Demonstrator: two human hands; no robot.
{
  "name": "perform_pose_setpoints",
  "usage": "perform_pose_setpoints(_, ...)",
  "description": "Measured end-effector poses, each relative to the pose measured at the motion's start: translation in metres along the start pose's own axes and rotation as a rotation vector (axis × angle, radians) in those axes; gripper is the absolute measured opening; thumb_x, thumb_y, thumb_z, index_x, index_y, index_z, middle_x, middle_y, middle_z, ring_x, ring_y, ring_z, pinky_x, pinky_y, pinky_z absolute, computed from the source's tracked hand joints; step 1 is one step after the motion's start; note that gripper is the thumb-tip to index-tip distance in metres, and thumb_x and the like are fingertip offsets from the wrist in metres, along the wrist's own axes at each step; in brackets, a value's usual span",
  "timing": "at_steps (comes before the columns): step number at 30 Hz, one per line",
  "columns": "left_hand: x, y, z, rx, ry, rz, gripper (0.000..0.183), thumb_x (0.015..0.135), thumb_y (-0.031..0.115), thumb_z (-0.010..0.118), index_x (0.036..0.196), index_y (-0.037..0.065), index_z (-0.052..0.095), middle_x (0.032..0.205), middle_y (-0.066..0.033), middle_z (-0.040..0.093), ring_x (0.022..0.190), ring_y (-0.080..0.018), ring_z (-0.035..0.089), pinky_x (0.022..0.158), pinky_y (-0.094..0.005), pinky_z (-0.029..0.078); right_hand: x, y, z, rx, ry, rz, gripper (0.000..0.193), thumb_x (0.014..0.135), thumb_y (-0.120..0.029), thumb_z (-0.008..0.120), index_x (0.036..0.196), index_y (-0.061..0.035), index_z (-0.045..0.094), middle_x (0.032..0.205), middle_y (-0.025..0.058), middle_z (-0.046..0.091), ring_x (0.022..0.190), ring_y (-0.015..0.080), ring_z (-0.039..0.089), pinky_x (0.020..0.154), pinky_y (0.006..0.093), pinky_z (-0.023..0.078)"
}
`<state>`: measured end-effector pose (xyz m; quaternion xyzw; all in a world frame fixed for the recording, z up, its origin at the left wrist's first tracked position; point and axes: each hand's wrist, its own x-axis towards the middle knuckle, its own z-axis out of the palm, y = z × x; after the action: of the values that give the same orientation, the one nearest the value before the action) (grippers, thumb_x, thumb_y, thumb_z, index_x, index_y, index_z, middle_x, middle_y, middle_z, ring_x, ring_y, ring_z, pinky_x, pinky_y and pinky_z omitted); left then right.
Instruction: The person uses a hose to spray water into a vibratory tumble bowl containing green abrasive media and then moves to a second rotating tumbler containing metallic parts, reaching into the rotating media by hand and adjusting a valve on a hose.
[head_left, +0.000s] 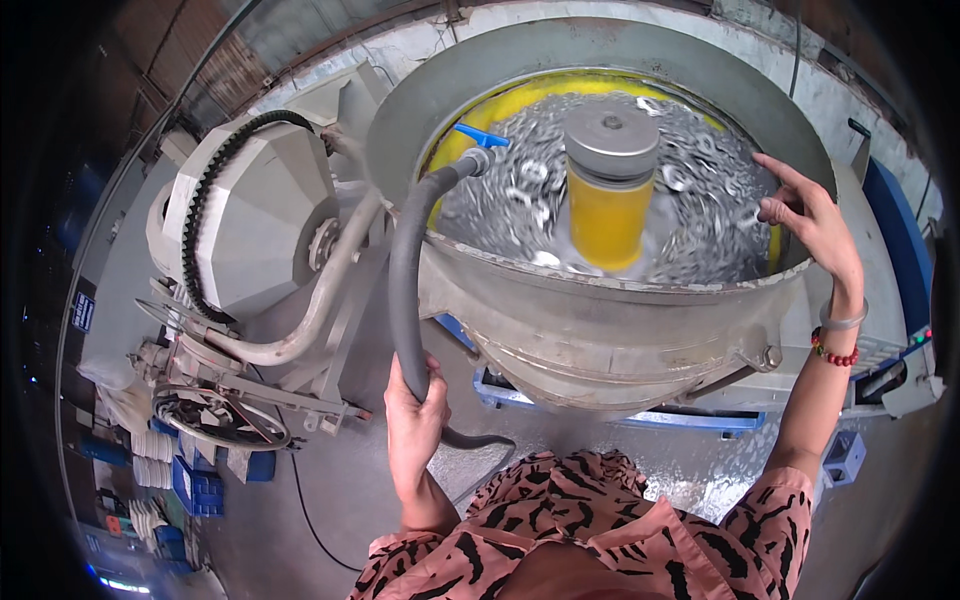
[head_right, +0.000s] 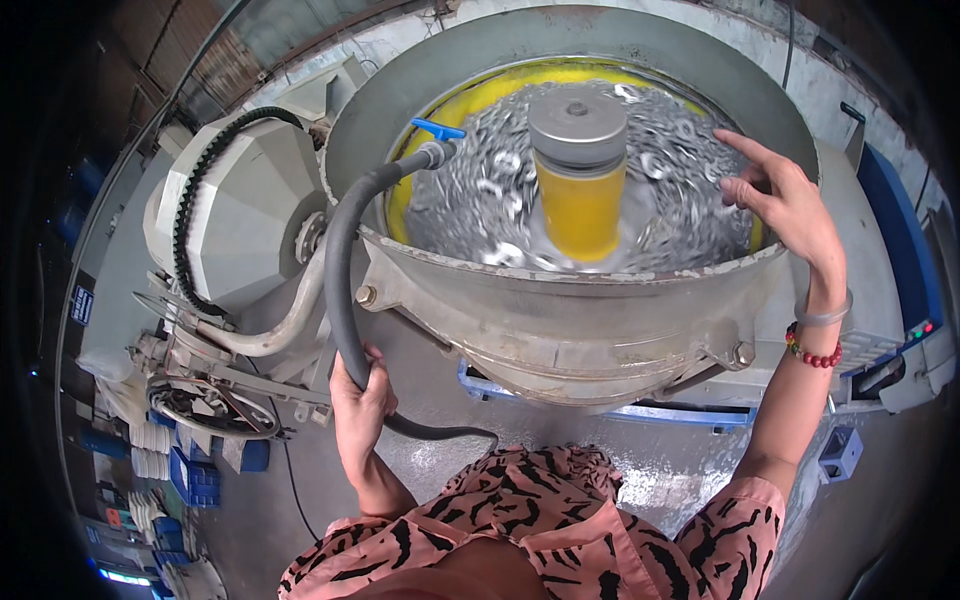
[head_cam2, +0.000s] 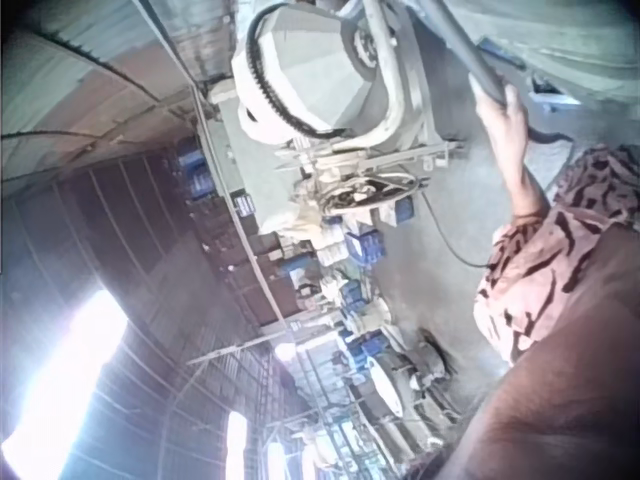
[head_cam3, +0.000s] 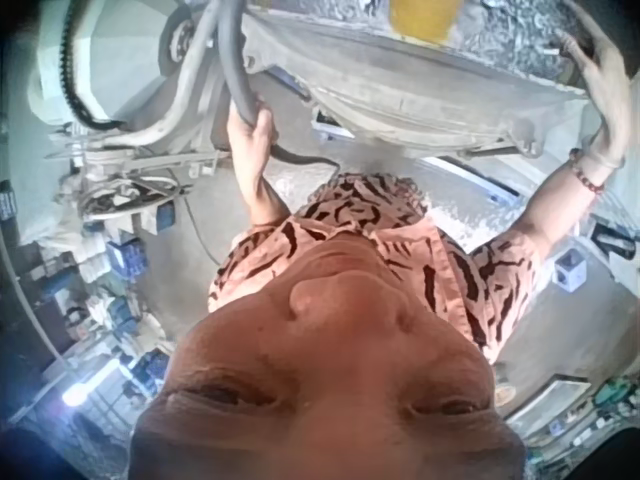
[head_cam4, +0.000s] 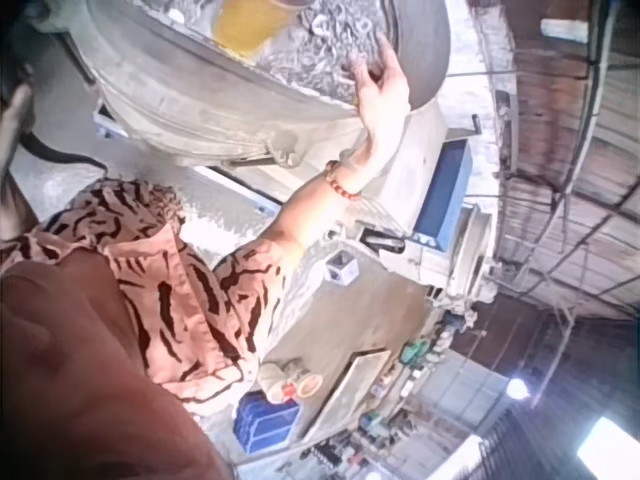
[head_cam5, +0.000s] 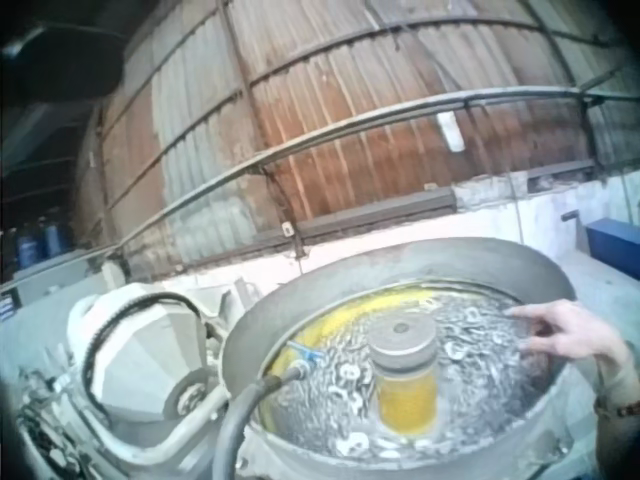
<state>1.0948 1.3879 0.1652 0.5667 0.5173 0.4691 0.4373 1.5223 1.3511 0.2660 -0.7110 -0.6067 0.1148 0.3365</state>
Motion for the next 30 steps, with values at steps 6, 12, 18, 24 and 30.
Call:
perform_pose_setpoints(6, 0.001, -0.001, -0.001, 0.035, -0.018, 0.005, 0.012, 0.083, -0.003, 0.043, 0.093, 0.003, 0.045, 0.057, 0.0011, 0.043, 0.039, -0.0049, 0.039, 0.036, -0.0204, 0.033, 0.0, 0.0, 0.001, 0.001, 0.023, -0.004, 0.051, 0.081, -0.02, 0.06, 0.129, -0.0102, 0.045, 0.07, 0.0061, 0.061, 0.065, 0.0111, 0.053, 0.066, 0.0263, 0.044)
perform_pose_setpoints(12, 0.0, -0.001, -0.003, -0.014, -0.019, -0.033, 0.012, 0.082, -0.002, 0.047, 0.091, 0.005, 0.046, 0.061, 0.0017, 0.045, 0.046, -0.004, 0.043, 0.039, -0.0202, 0.034, 0.001, 0.004, 0.001, 0.023, 0.008, -0.023, 0.052, 0.082, -0.019, 0.06, 0.131, -0.0096, 0.043, 0.07, 0.0061, 0.059, 0.066, 0.0105, 0.052, 0.065, 0.0265, 0.043)
perform_pose_setpoints(18, 0.001, -0.001, -0.003, 0.044, -0.005, -0.043, 0.011, 0.082, -0.002, 0.047, 0.091, 0.004, 0.046, 0.058, 0.0017, 0.045, 0.045, -0.0047, 0.043, 0.04, -0.021, 0.034, 0.002, 0.002, 0.002, 0.076, -0.056, -0.004, 0.042, 0.083, -0.016, 0.058, 0.123, -0.0055, 0.052, 0.074, 0.0054, 0.06, 0.07, 0.0097, 0.053, 0.069, 0.0256, 0.044)
perform_pose_setpoints(24, 0.0, 0.001, -0.003, 0.065, 0.001, -0.038, 0.012, 0.08, -0.001, 0.048, 0.091, 0.004, 0.046, 0.058, 0.0011, 0.046, 0.045, -0.0049, 0.042, 0.04, -0.0219, 0.034, 0.0, 0.0, 0.001, 0.12, -0.049, 0.022, 0.037, 0.085, -0.015, 0.056, 0.12, -0.0023, 0.054, 0.077, 0.0059, 0.061, 0.075, 0.0102, 0.055, 0.073, 0.025, 0.044)
perform_pose_setpoints(30, 0.0, 0.001, -0.004, 0.073, -0.002, -0.018, 0.013, 0.079, 0.0, 0.048, 0.091, 0.004, 0.046, 0.058, 0.0015, 0.046, 0.045, -0.0048, 0.042, 0.04, -0.0218, 0.034, 0.0, 0.0, 0.001, 0.117, -0.015, -0.016, 0.036, 0.085, -0.016, 0.056, 0.119, -0.0032, 0.055, 0.077, 0.0055, 0.06, 0.074, 0.01, 0.055, 0.073, 0.0247, 0.044)
